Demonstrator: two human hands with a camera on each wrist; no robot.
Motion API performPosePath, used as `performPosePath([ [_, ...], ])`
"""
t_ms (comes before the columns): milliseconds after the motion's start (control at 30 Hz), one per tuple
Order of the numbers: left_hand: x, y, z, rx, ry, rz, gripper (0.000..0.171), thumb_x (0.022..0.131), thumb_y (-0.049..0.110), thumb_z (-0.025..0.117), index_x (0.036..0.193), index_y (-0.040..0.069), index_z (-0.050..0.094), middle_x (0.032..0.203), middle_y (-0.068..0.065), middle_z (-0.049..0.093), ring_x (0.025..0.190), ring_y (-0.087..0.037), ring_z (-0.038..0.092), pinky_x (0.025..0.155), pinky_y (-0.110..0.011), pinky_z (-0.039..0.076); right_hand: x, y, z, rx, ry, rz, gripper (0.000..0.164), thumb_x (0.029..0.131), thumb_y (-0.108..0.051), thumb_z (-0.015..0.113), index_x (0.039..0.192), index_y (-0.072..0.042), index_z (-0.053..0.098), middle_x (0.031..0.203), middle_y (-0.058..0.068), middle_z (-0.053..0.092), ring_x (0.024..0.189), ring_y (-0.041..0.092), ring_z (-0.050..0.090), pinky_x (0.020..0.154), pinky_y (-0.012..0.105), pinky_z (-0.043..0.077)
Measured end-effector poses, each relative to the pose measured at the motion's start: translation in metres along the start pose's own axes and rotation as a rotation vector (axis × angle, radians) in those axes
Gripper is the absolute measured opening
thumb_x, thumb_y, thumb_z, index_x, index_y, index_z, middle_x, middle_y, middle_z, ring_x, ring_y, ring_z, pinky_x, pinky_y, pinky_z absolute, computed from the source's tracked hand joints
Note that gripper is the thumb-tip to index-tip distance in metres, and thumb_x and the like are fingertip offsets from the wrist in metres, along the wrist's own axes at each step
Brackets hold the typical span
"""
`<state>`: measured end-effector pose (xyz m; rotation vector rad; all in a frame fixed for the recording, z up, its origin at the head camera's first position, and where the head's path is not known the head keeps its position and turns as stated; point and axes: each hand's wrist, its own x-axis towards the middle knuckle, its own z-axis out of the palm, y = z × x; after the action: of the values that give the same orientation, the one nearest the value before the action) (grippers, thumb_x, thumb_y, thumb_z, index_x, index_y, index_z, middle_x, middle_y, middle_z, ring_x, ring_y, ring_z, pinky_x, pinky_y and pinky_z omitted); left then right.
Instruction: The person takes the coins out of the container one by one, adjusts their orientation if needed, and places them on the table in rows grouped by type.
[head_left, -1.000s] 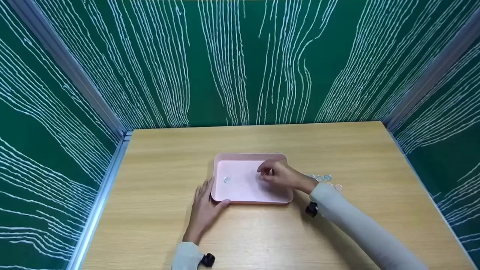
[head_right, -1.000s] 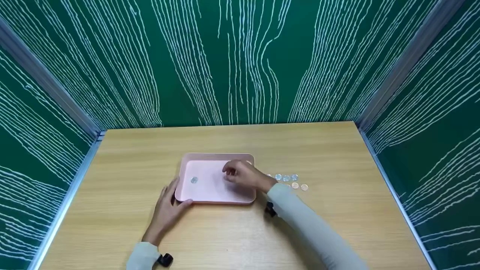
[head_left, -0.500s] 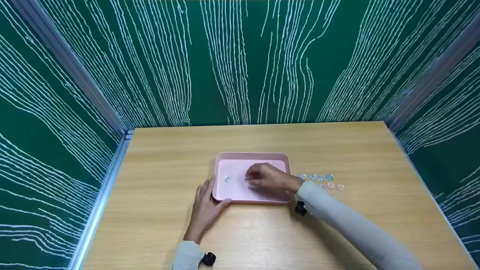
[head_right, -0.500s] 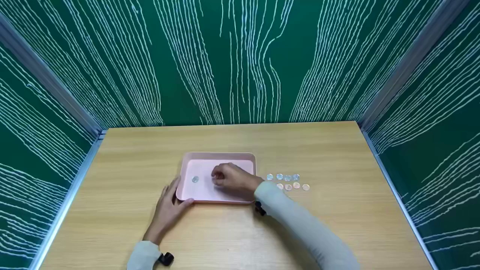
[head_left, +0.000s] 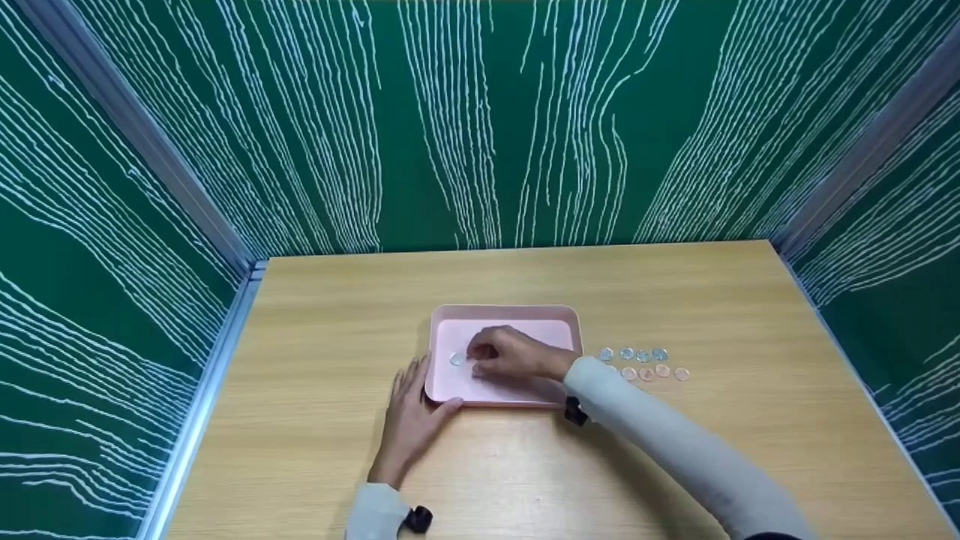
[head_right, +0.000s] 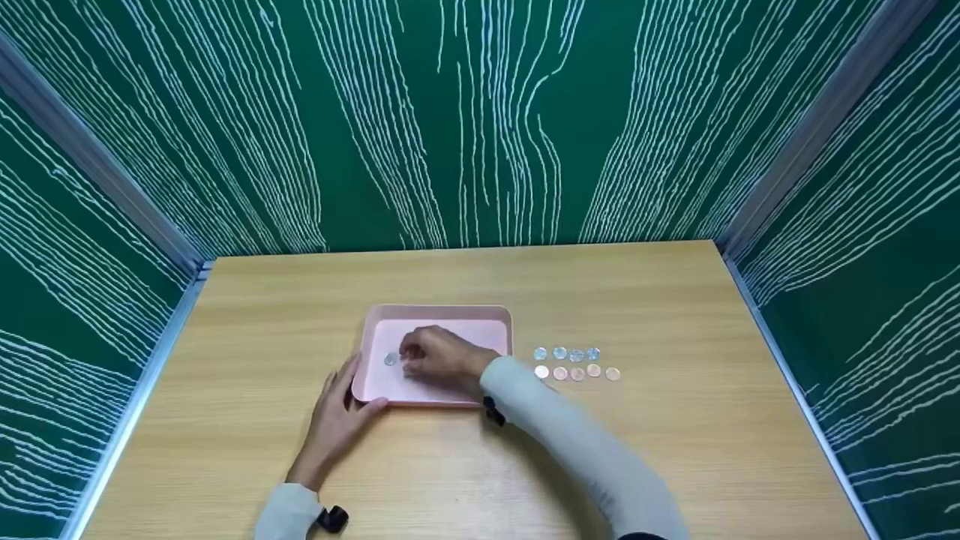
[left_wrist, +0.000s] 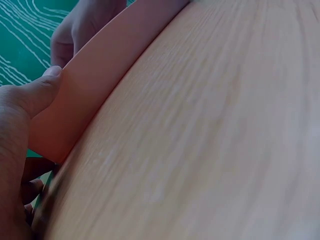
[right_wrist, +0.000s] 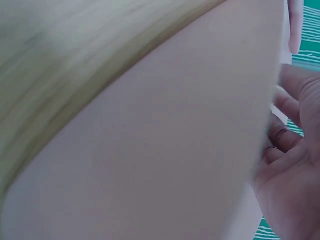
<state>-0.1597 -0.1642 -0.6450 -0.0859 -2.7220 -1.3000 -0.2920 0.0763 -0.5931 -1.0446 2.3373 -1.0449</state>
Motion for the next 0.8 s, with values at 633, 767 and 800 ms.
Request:
performPosePath([
  [633,0.000,0.001,-0.001,0.002,-0.015,-0.036,0.106,0.090,0.061,0.085,0.173,0.015,0.037,0.175,-0.026,0.034,0.164,-0.050,0.024,0.135,-0.065,0.017,0.023,-0.002,-0.009,0.000,-0.150,0.023,0.035,0.098,-0.014,0.086,0.129,-0.001,0.076,0.115,0.009,0.076,0.097,0.012,0.064,0.089,0.029,0.059],
  [767,0.001,-0.001,0.000,0.005,-0.004,-0.010,0.105,0.090,0.057,0.087,0.172,0.012,0.039,0.173,-0.028,0.037,0.163,-0.052,0.026,0.136,-0.064,0.018,0.028,-0.003,-0.011,-0.011,-0.163,-0.001,0.030,0.099,-0.010,0.084,0.125,0.001,0.077,0.108,0.010,0.075,0.093,0.011,0.062,0.083,0.025,0.057],
  [800,0.001,-0.002,0.000,0.007,-0.001,-0.004,0.105,0.090,0.057,0.087,0.172,0.011,0.039,0.173,-0.028,0.038,0.163,-0.052,0.027,0.136,-0.063,0.018,0.030,-0.003,-0.011,-0.011,-0.161,-0.005,0.029,0.099,-0.009,0.084,0.124,0.001,0.077,0.107,0.009,0.074,0.092,0.011,0.062,0.082,0.024,0.056],
])
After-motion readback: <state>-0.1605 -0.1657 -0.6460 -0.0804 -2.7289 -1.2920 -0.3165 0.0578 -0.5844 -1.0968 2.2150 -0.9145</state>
